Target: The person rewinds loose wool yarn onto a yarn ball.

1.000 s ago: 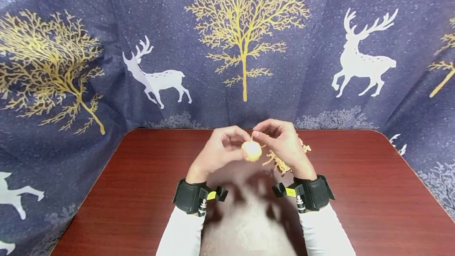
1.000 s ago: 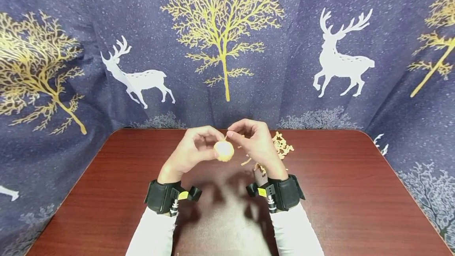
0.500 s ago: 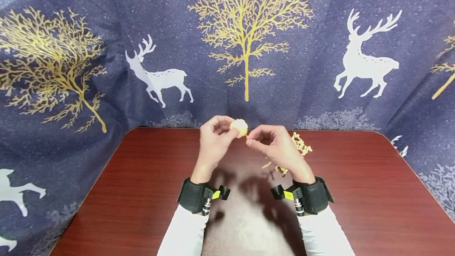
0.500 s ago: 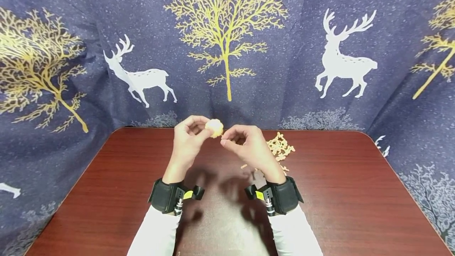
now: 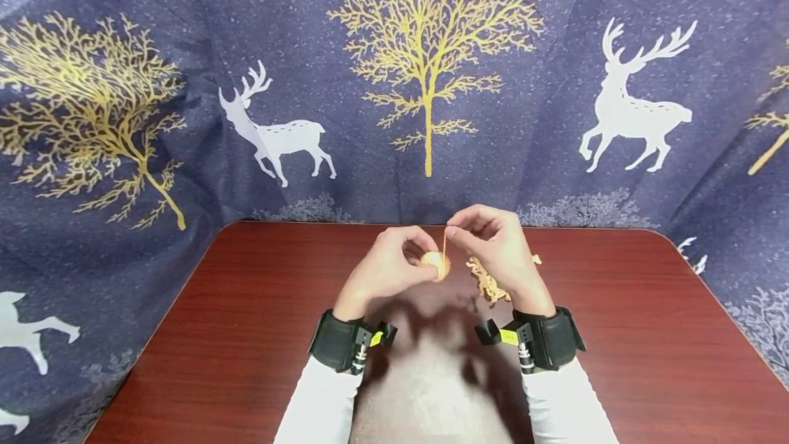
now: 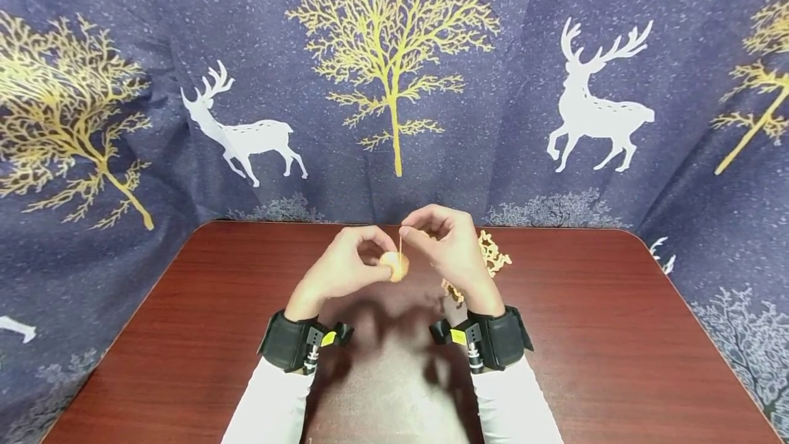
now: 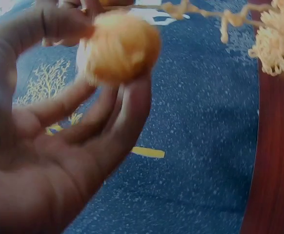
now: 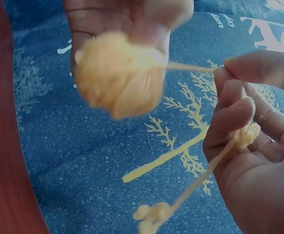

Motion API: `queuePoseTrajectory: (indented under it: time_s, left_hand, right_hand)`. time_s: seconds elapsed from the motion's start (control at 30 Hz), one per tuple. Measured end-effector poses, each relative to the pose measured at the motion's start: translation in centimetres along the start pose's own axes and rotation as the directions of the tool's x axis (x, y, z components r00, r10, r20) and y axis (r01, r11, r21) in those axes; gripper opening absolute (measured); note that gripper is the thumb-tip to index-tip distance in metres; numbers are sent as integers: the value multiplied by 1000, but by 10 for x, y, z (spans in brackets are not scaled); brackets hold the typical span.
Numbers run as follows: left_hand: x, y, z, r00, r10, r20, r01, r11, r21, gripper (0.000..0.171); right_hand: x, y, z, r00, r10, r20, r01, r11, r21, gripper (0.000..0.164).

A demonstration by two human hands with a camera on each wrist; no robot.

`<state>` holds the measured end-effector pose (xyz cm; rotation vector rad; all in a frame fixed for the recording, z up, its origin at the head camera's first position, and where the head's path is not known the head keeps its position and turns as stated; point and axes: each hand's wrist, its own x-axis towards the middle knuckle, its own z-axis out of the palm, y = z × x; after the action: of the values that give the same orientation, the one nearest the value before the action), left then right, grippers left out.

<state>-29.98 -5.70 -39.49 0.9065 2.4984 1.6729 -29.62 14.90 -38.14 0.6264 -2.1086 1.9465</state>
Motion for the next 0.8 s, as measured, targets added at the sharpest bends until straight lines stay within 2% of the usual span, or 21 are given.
queuePoseTrajectory:
  time_s: [0.1, 0.13, 0.2, 0.27, 0.37, 0.47, 0.53, 0.57, 0.6, 0.63, 0.73, 0.8]
  left_hand:
    - [-2, 1, -2, 990, 83, 112, -62, 982, -179, 20]
    - [-3, 2, -3, 985, 118, 124, -85, 966, -245, 21]
    - [-4, 3, -5, 977, 181, 113, -125, 915, -385, 25]
    - [-5, 4, -6, 972, 229, 54, -172, 848, -501, 27]
    - [-4, 6, -5, 968, 236, -83, -236, 751, -617, 24]
    - [-2, 8, -3, 957, 174, -231, -288, 664, -690, 26]
    - [-1, 10, -1, 938, 109, -329, -319, 641, -698, 29]
    - [1, 10, 0, 924, 77, -375, -332, 648, -686, 29]
    - [2, 10, 1, 907, 49, -419, -342, 668, -661, 27]
    - [3, 10, 2, 888, 27, -460, -344, 702, -624, 25]
    - [6, 9, 4, 837, 9, -547, -306, 837, -453, 21]
    - [7, 7, 6, 823, 35, -566, -253, 916, -311, 24]
  right_hand:
    - [1, 1, -1, 999, 25, -31, -24, 999, 40, 12]
    - [1, 2, -1, 999, 31, -33, -29, 998, 54, 13]
    - [2, 4, -1, 999, 35, -26, -33, 997, 74, 14]
    - [3, 6, 0, 999, 35, -9, -34, 996, 78, 14]
    - [3, 6, 4, 999, 34, 26, -35, 998, 44, 12]
    - [3, 6, 8, 997, 37, 64, -35, 999, -25, 10]
    - [3, 4, 11, 996, 33, 88, -27, 997, -72, 9]
    - [3, 4, 12, 995, 35, 99, -26, 995, -92, 9]
    - [3, 3, 13, 993, 33, 109, -20, 993, -114, 9]
    - [2, 3, 14, 992, 32, 119, -16, 991, -135, 8]
    - [0, 1, 16, 990, 38, 134, -13, 983, -186, 7]
    - [0, 0, 16, 990, 38, 138, -10, 980, -196, 7]
